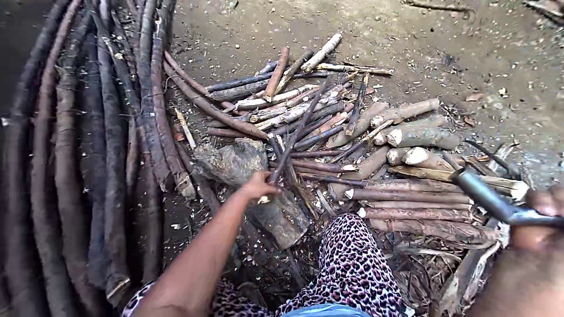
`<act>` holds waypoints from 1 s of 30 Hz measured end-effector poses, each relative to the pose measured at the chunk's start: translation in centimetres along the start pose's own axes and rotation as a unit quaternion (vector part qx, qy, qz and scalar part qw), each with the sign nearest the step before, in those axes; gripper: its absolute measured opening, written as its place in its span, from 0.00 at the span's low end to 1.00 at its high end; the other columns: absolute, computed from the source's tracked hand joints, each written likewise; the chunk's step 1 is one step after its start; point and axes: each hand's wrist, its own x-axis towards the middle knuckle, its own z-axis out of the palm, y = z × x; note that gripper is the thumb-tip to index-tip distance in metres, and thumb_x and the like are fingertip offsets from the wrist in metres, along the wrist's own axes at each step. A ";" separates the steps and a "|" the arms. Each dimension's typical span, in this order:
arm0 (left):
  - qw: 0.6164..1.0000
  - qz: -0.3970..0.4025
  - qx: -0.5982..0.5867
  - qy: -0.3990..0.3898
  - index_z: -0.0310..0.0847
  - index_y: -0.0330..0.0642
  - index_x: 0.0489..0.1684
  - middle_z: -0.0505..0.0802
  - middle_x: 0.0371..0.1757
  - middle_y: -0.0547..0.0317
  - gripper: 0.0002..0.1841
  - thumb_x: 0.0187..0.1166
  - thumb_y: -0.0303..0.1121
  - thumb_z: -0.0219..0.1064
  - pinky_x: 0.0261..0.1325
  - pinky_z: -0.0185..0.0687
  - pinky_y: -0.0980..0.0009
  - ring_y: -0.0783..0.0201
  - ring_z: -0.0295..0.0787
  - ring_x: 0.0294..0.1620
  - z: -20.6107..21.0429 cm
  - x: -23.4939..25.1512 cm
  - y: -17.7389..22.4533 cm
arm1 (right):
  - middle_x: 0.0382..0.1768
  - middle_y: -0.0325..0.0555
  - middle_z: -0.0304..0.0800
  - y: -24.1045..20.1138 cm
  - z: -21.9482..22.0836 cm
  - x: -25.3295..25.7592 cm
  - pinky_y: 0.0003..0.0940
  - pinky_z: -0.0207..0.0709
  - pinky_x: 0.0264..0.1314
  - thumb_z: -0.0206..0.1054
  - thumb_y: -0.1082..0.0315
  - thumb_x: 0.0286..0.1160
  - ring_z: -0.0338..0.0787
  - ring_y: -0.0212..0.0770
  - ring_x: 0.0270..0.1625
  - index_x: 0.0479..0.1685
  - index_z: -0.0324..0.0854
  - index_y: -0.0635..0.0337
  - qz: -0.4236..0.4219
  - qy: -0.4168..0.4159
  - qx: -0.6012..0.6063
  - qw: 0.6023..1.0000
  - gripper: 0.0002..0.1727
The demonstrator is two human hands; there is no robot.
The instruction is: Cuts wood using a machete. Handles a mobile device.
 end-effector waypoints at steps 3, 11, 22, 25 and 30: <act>0.992 -0.027 -0.106 -0.066 0.75 0.35 0.72 0.94 0.49 0.53 0.27 0.70 0.16 0.73 0.47 0.90 0.70 0.66 0.92 0.41 -5.2 -6.6 -4.0 | 0.15 0.24 0.80 2.7 5.2 -7.4 0.20 0.77 0.17 0.33 0.59 0.97 0.77 0.24 0.13 0.43 0.78 0.48 0.078 0.001 -0.080 0.994 0.24; 0.993 -0.095 0.016 -0.065 0.72 0.33 0.79 0.88 0.63 0.43 0.40 0.57 0.10 0.77 0.60 0.85 0.63 0.60 0.88 0.57 -11.1 -17.0 -16.2 | 0.15 0.29 0.75 9.3 12.8 -18.7 0.20 0.74 0.13 0.46 0.68 0.93 0.74 0.24 0.11 0.45 0.76 0.63 0.368 -0.127 -0.167 0.906 0.14; 0.967 -0.126 0.201 -0.089 0.74 0.30 0.74 0.86 0.63 0.30 0.32 0.67 0.17 0.79 0.70 0.76 0.42 0.39 0.85 0.62 -9.2 -18.0 -19.2 | 0.18 0.38 0.77 15.5 16.3 -29.5 0.28 0.82 0.23 0.55 0.71 0.90 0.80 0.31 0.15 0.50 0.74 0.70 0.462 -0.281 -0.297 0.787 0.09; 0.965 -0.123 0.201 -0.115 0.72 0.34 0.77 0.88 0.60 0.33 0.33 0.69 0.17 0.77 0.65 0.79 0.45 0.43 0.87 0.57 -8.6 -18.5 -19.3 | 0.19 0.40 0.77 16.0 15.1 -31.2 0.30 0.84 0.23 0.54 0.69 0.91 0.81 0.33 0.15 0.53 0.73 0.70 0.497 -0.302 -0.327 0.745 0.10; 0.945 -0.160 0.251 -0.137 0.67 0.36 0.82 0.84 0.68 0.30 0.37 0.70 0.18 0.78 0.70 0.76 0.41 0.38 0.84 0.66 -7.5 -18.0 -19.3 | 0.21 0.41 0.75 16.0 14.8 -30.6 0.29 0.79 0.21 0.56 0.67 0.90 0.78 0.33 0.15 0.57 0.74 0.68 0.492 -0.340 -0.387 0.702 0.12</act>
